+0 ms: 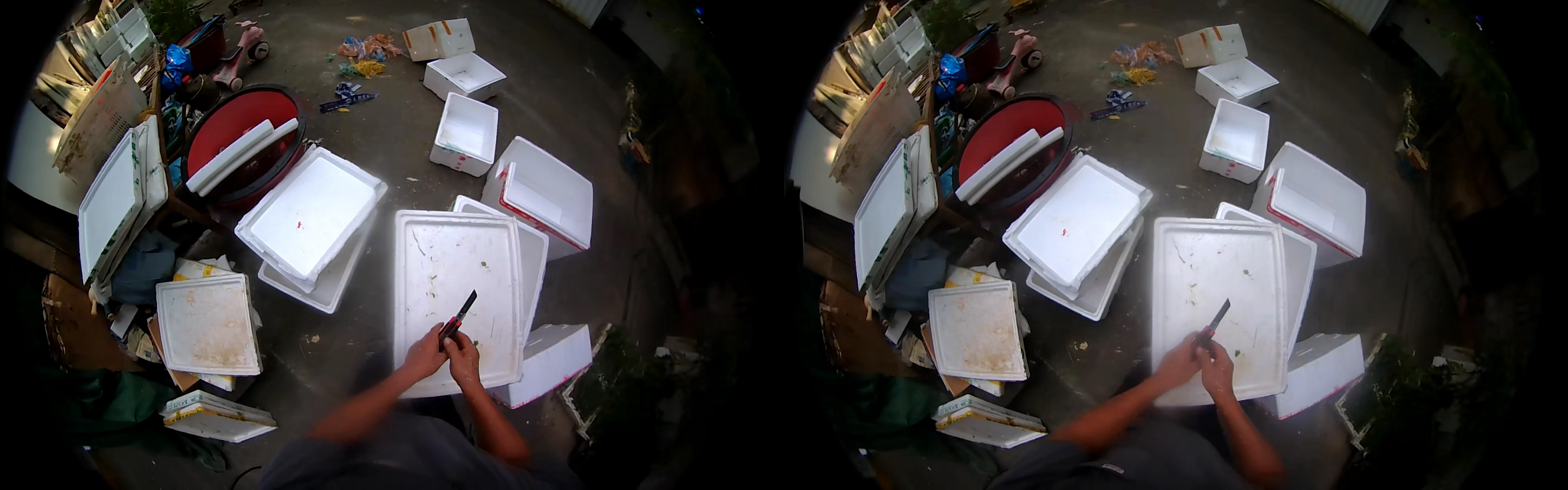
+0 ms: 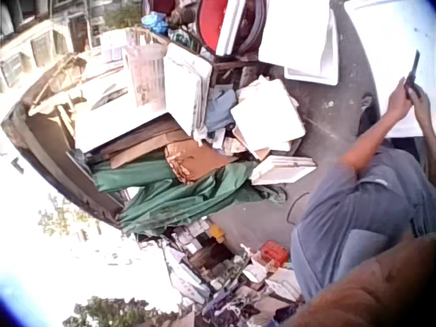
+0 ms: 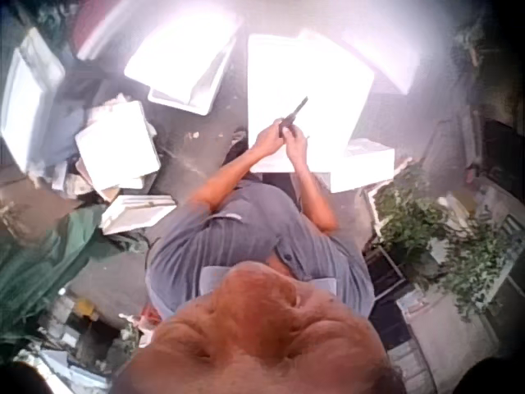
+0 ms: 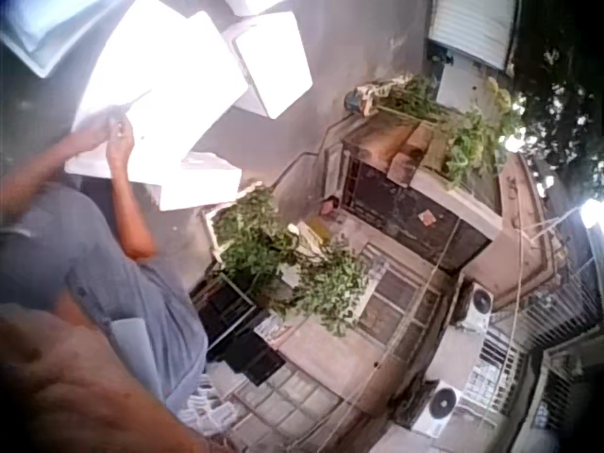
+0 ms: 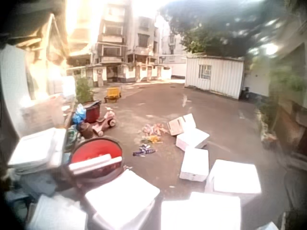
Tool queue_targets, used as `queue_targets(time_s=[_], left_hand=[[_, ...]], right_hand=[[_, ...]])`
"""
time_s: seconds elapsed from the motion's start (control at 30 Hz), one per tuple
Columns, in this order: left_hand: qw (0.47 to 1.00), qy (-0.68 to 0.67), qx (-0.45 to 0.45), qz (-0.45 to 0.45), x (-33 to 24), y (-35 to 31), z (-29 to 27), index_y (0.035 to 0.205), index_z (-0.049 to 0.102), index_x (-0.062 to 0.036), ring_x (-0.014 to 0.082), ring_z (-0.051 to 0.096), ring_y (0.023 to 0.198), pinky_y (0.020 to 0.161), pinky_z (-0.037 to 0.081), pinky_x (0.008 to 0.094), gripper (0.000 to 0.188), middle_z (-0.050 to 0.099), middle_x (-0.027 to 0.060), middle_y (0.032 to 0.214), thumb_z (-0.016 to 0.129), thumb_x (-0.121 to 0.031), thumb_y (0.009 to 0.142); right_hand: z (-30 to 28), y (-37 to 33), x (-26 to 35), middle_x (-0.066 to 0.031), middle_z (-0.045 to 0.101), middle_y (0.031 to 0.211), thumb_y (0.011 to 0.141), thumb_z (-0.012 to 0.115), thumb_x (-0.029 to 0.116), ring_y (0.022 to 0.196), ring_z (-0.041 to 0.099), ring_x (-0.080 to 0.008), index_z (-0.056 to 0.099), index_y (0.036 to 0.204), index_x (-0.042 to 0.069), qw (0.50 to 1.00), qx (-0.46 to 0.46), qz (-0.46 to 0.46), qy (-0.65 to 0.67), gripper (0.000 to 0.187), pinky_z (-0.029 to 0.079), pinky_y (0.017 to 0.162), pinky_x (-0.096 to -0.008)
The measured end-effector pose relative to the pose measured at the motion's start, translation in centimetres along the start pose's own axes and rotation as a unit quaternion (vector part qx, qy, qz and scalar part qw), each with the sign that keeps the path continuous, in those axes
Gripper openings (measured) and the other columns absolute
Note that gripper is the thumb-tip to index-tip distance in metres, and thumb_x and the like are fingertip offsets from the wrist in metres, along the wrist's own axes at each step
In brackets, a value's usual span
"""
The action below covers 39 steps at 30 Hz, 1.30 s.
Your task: The person disassembles styrofoam boxes using a utility knife. They cut through tape and styrofoam to break the boxes down into smaller pieces, which are then placed into a large red bucket.
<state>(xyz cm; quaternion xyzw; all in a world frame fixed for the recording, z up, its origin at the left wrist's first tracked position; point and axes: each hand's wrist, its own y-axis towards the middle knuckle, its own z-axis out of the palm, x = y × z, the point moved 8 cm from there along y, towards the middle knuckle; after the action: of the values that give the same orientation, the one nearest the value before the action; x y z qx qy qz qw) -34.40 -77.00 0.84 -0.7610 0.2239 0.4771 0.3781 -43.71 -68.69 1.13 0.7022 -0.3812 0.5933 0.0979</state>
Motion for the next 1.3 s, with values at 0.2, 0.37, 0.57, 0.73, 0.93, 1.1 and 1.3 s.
queue_targets(time_s=[0.2, 0.37, 0.57, 0.73, 0.93, 1.1, 1.3], left_hand=[[0.998, 0.014, 0.065, 0.022, -1.5, 0.9, 3.7, 0.140, 0.034, -0.0001, 0.0351, 0.057, 0.109, 0.091, 0.046, 0.0408, 0.073, 0.054, 0.0220, 0.123, 0.067, -0.027, 0.082], [0.984, 0.176, -0.002, 0.034, 0.1, 3.3, 2.2, 0.132, 0.045, 0.0026, 0.0365, 0.050, 0.118, 0.100, 0.039, 0.0421, 0.069, 0.052, 0.0232, 0.127, 0.071, -0.035, 0.080], [0.913, 0.385, -0.134, -0.002, 1.8, 8.9, -0.4, 0.136, 0.040, -0.0003, 0.0447, 0.030, 0.133, 0.105, 0.024, 0.0608, 0.076, 0.037, 0.0227, 0.143, 0.069, -0.041, 0.080], [0.893, 0.368, -0.258, -0.009, 1.8, 9.8, -3.6, 0.141, 0.033, -0.0001, 0.0457, 0.027, 0.134, 0.106, 0.021, 0.0616, 0.079, 0.031, 0.0245, 0.146, 0.068, -0.039, 0.082], [0.914, 0.077, -0.372, -0.146, 10.6, 9.3, -10.8, 0.138, 0.032, 0.0084, 0.0388, 0.049, 0.119, 0.103, 0.035, 0.0385, 0.070, 0.048, 0.0297, 0.130, 0.066, -0.024, 0.086], [0.951, 0.066, -0.301, -0.034, 7.9, 13.8, -9.8, 0.133, 0.039, 0.0108, 0.0361, 0.057, 0.108, 0.094, 0.043, 0.0374, 0.058, 0.056, 0.0291, 0.120, 0.063, -0.020, 0.089], [0.916, 0.237, -0.322, 0.015, 3.9, 17.7, -9.8, 0.138, 0.034, 0.0073, 0.0427, 0.037, 0.128, 0.108, 0.027, 0.0482, 0.070, 0.041, 0.0271, 0.138, 0.068, -0.021, 0.084]], right_hand=[[-3.7, 1.4, -1.5, -0.0164, 0.062, 0.081, 0.091, 0.058, 0.027, 0.077, 0.061, -0.0226, 0.059, 0.101, -0.004, 0.996, -0.052, -0.052, -0.049, 0.033, 0.048, 0.070, -0.0355], [-9.8, 4.4, -1.0, -0.0054, 0.058, 0.070, 0.092, 0.054, 0.025, 0.064, 0.054, -0.0147, 0.057, 0.088, 0.000, 0.986, -0.094, 0.138, -0.010, 0.026, 0.045, 0.060, -0.0311], [-14.4, 10.1, -4.2, -0.0095, 0.063, 0.071, 0.091, 0.051, 0.020, 0.058, 0.062, -0.0162, 0.055, 0.094, -0.001, 0.990, -0.077, 0.091, -0.072, 0.022, 0.049, 0.055, -0.0324], [-18.3, 13.2, -5.7, -0.0091, 0.063, 0.072, 0.090, 0.052, 0.020, 0.058, 0.062, -0.0164, 0.055, 0.098, -0.001, 0.985, -0.136, 0.075, -0.077, 0.023, 0.049, 0.054, -0.0314], [-20.0, 11.5, -8.5, -0.0080, 0.063, 0.073, 0.090, 0.054, 0.017, 0.059, 0.062, -0.0148, 0.055, 0.096, -0.002, 0.978, -0.157, 0.131, -0.029, 0.020, 0.049, 0.051, -0.0302], [-18.4, 8.3, -10.5, -0.0078, 0.063, 0.073, 0.090, 0.053, 0.017, 0.057, 0.061, -0.0147, 0.055, 0.096, -0.002, 0.973, -0.156, 0.167, -0.018, 0.020, 0.049, 0.050, -0.0302], [-18.3, 9.3, -8.2, -0.0080, 0.061, 0.071, 0.090, 0.054, 0.019, 0.055, 0.060, -0.0137, 0.055, 0.100, -0.001, 0.961, -0.182, 0.202, -0.056, 0.022, 0.049, 0.051, -0.0298]])
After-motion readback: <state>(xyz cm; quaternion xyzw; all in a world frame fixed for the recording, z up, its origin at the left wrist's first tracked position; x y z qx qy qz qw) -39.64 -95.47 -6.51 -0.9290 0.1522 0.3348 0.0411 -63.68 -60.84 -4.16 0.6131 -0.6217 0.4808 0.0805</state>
